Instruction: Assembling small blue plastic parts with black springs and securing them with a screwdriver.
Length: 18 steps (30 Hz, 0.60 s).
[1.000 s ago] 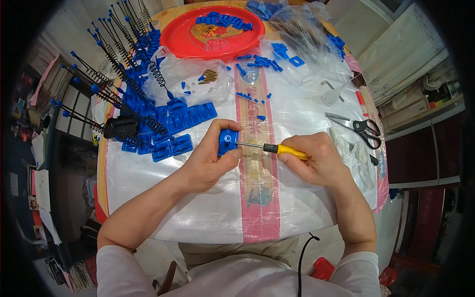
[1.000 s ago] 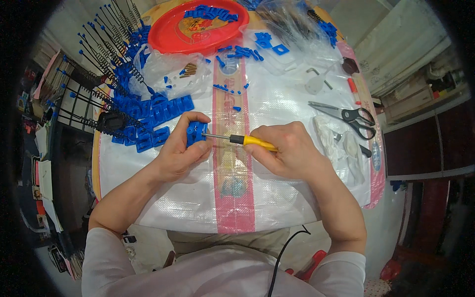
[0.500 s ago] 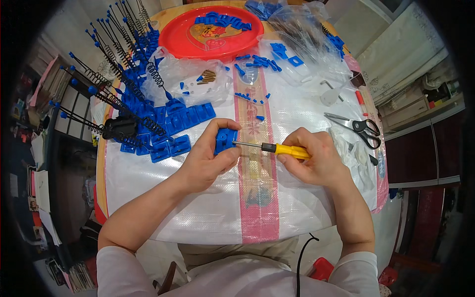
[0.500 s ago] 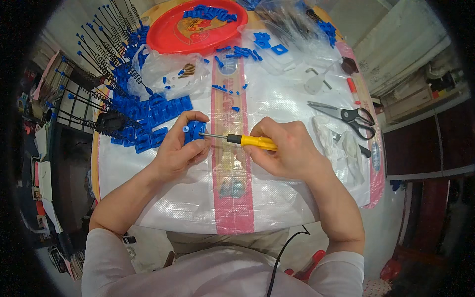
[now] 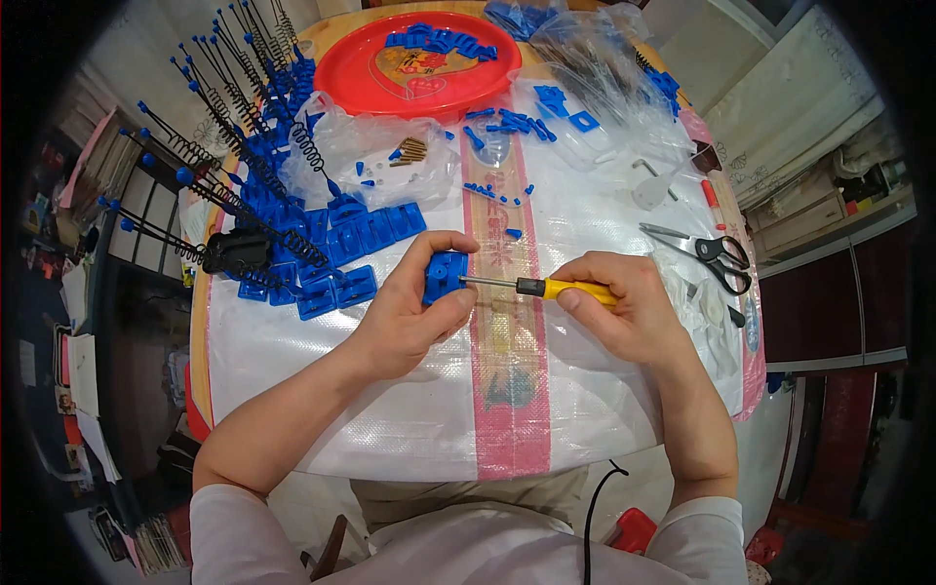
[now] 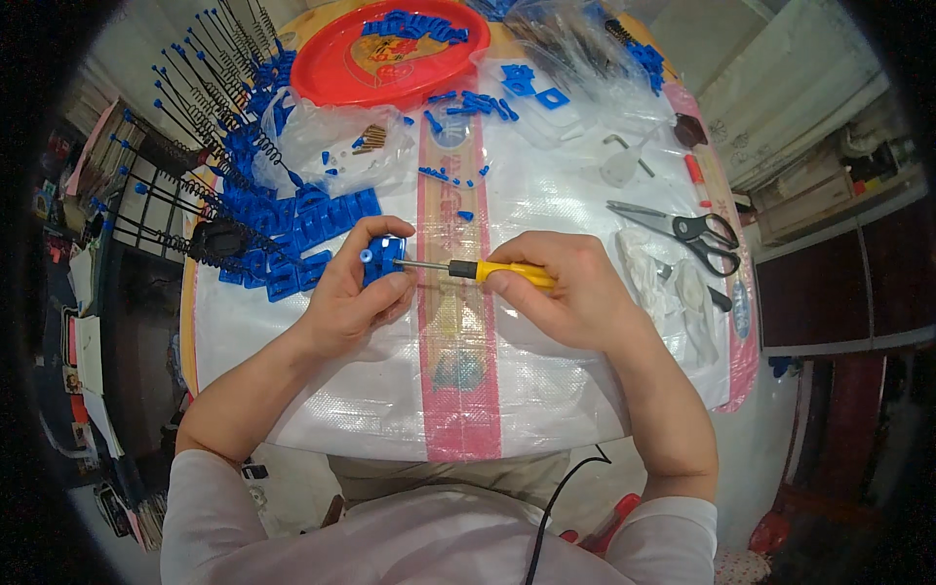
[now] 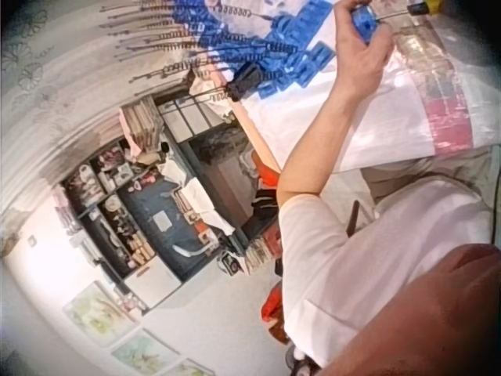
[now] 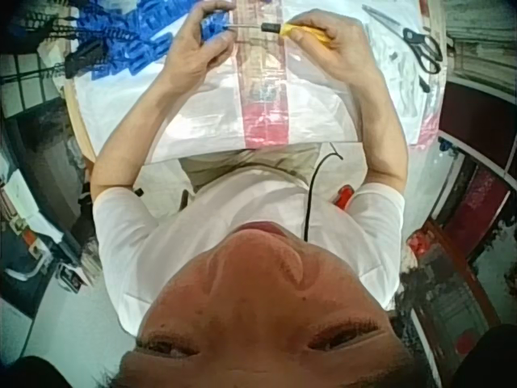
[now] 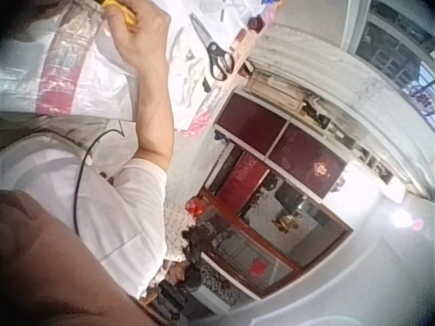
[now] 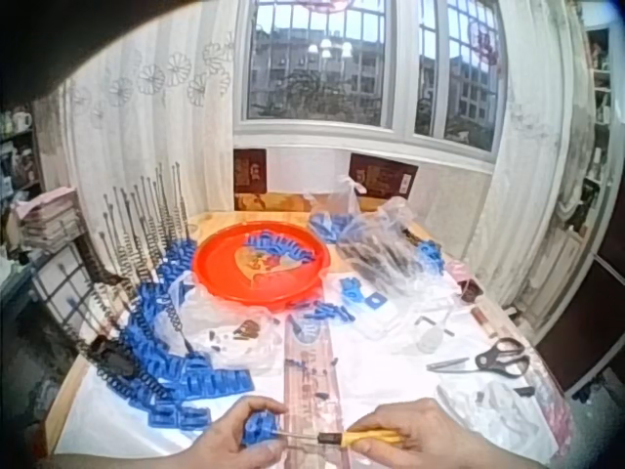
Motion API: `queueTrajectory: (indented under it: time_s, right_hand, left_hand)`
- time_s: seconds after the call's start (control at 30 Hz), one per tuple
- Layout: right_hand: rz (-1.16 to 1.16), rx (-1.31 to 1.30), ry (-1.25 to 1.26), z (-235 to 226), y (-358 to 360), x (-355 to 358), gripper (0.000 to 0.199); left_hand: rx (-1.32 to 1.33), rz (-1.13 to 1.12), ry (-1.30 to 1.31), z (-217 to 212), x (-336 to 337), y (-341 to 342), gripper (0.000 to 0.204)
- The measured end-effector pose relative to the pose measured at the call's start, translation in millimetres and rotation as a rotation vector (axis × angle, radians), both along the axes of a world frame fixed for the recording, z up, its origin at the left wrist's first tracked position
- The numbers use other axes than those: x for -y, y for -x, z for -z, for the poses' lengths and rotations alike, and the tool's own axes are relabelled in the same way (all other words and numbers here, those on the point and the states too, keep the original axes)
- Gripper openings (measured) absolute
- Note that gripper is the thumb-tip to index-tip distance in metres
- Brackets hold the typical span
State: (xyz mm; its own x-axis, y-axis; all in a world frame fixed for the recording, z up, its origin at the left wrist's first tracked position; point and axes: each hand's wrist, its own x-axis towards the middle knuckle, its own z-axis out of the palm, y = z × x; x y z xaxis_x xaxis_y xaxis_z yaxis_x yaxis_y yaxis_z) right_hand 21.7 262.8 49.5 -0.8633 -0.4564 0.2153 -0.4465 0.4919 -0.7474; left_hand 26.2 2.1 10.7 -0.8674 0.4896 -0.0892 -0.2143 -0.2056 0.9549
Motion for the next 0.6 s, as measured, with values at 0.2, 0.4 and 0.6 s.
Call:
queueTrajectory:
  time_s: [0.2, 0.4, 0.6]
  right_hand:
    - [-0.044, -0.135, -0.038, 4, 2, -1, 0.017]
    - [-0.057, -0.212, -0.051, 4, 2, 0, 0.019]
    - [-0.076, -0.339, -0.014, 6, 3, 2, 0.024]
  left_hand:
    - [-0.048, 0.009, 0.028, 5, -2, 1, 0.035]
    - [0.007, 0.004, 0.034, 2, -3, 1, 0.034]
    - [0.072, 0.010, -0.025, 2, -1, 3, 0.034]
